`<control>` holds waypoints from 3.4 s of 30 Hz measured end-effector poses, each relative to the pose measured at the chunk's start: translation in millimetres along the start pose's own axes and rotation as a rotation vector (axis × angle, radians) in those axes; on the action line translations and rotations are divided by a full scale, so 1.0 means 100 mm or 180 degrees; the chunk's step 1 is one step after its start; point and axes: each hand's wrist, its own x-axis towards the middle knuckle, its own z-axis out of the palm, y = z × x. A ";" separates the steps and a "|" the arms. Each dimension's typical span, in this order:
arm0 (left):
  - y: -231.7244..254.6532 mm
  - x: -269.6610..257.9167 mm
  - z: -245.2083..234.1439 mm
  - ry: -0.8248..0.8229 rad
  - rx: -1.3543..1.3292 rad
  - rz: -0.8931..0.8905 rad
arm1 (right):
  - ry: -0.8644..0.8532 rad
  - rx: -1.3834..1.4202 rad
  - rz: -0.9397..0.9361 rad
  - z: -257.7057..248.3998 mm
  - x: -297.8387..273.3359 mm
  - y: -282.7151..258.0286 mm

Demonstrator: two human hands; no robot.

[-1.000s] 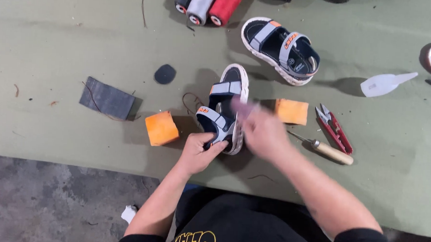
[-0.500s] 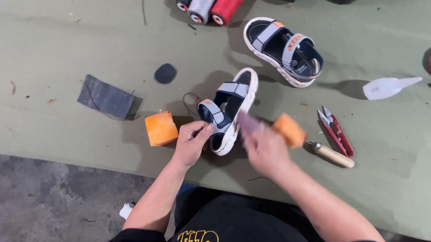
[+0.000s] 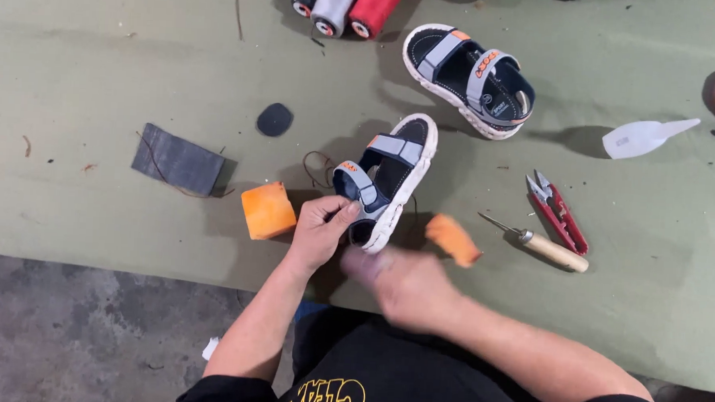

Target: The person cleans a pair of children's sneakers and a black high-heeled shoe using a cloth. They wipe the sneakers first, then move to the high heel, cleaning the upper, heel, and sole. The person also briefly handles a spool of thread and a small piece of black material on the table.

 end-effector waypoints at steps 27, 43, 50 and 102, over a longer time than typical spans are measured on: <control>0.11 -0.06 0.11 0.0084 0.0356 -0.0062 | 0.0013 -0.1014 0.0939 0.52 -0.51 1.24; 0.10 0.00 0.12 0.0129 0.0417 -0.0156 | 0.0438 -0.1111 0.1194 0.43 -0.44 1.36; 0.17 -0.01 0.15 0.0096 0.0457 -0.0100 | -0.0069 -0.0165 0.0518 0.19 -0.47 0.80; 0.16 -0.05 0.19 0.0183 0.0575 0.0096 | 0.0658 -0.0750 0.0973 0.61 -0.56 1.55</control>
